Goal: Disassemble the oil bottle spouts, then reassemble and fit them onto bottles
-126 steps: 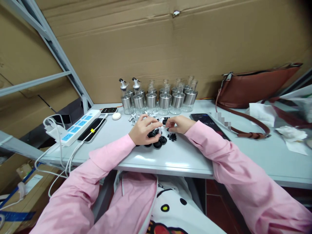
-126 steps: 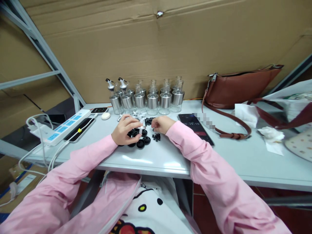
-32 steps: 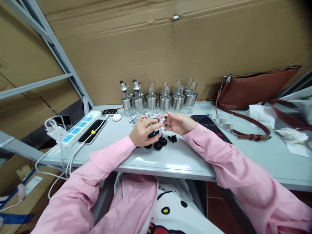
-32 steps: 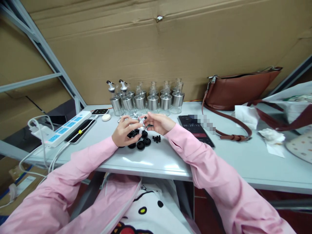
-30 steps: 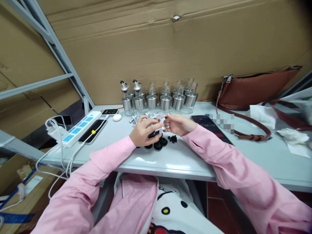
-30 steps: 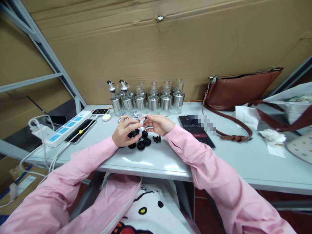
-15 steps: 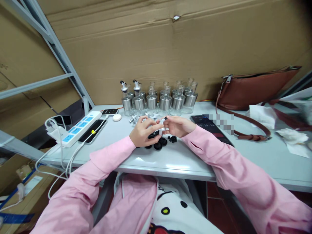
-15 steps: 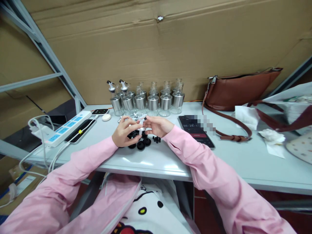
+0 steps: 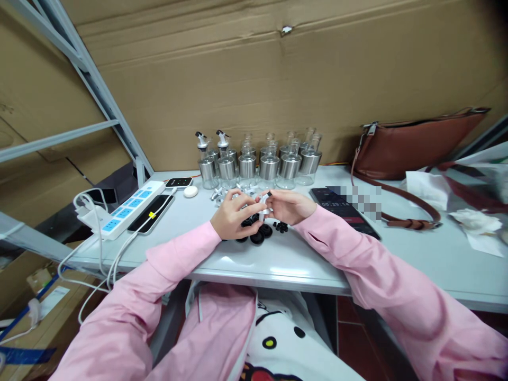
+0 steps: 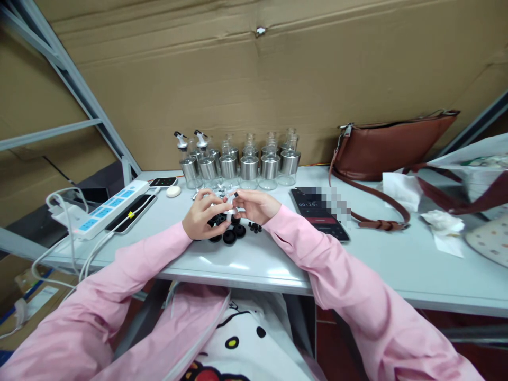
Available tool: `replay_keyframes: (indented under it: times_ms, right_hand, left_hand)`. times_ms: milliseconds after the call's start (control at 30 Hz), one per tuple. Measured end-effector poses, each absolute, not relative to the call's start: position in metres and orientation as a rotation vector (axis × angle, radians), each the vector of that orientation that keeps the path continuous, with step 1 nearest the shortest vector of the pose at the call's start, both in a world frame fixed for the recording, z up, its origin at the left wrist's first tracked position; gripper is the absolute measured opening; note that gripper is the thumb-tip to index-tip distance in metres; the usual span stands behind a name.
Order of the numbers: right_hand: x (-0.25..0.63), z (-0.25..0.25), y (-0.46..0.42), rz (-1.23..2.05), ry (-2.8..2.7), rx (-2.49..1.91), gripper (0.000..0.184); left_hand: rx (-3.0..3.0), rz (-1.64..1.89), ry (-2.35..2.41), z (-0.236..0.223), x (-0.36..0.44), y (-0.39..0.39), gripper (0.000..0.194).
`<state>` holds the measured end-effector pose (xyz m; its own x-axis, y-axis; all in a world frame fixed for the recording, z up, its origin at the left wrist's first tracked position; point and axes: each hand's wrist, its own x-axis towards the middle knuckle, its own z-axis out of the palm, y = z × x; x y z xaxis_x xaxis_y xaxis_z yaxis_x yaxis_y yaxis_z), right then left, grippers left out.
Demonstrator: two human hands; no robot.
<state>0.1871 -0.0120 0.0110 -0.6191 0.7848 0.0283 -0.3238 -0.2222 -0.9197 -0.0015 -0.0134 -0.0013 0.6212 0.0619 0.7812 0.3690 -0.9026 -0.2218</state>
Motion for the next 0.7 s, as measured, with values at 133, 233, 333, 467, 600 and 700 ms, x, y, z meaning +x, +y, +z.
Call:
replay_keyframes:
  times_ms: [133, 233, 333, 467, 600, 700]
  right_hand:
    - [0.1864, 0.0130, -0.0133, 1.892, -1.302, -0.607, 0.019]
    - [0.1863, 0.0147, -0.0143, 1.903, -1.289, -0.599, 0.020]
    - [0.1860, 0.0137, -0.0138, 1.905, -1.266, -0.591, 0.022]
    - [0.1828, 0.0082, -0.0114, 1.775, -1.272, -0.635, 0.028]
    - [0.1792, 0.0055, -0.0106, 1.485, -1.446, -0.726, 0.036]
    - [0.1789, 0.0086, -0.0126, 1.327, -1.548, -0.755, 0.037]
  left_hand:
    - [-2.501, -1.159, -0.371, -0.0021, -0.0018, -0.0132, 0.028]
    - [-2.478, -1.182, -0.333, -0.0006, -0.0010, -0.0136, 0.028]
    - [-2.450, -1.215, -0.284, 0.0008, -0.0003, -0.0140, 0.029]
    - [-2.462, -1.235, -0.355, 0.0001, -0.0012, -0.0143, 0.028]
    - [-2.477, -1.212, -0.411, -0.0016, -0.0021, -0.0144, 0.028]
    - [-2.458, -1.211, -0.428, -0.0023, -0.0013, -0.0140, 0.027]
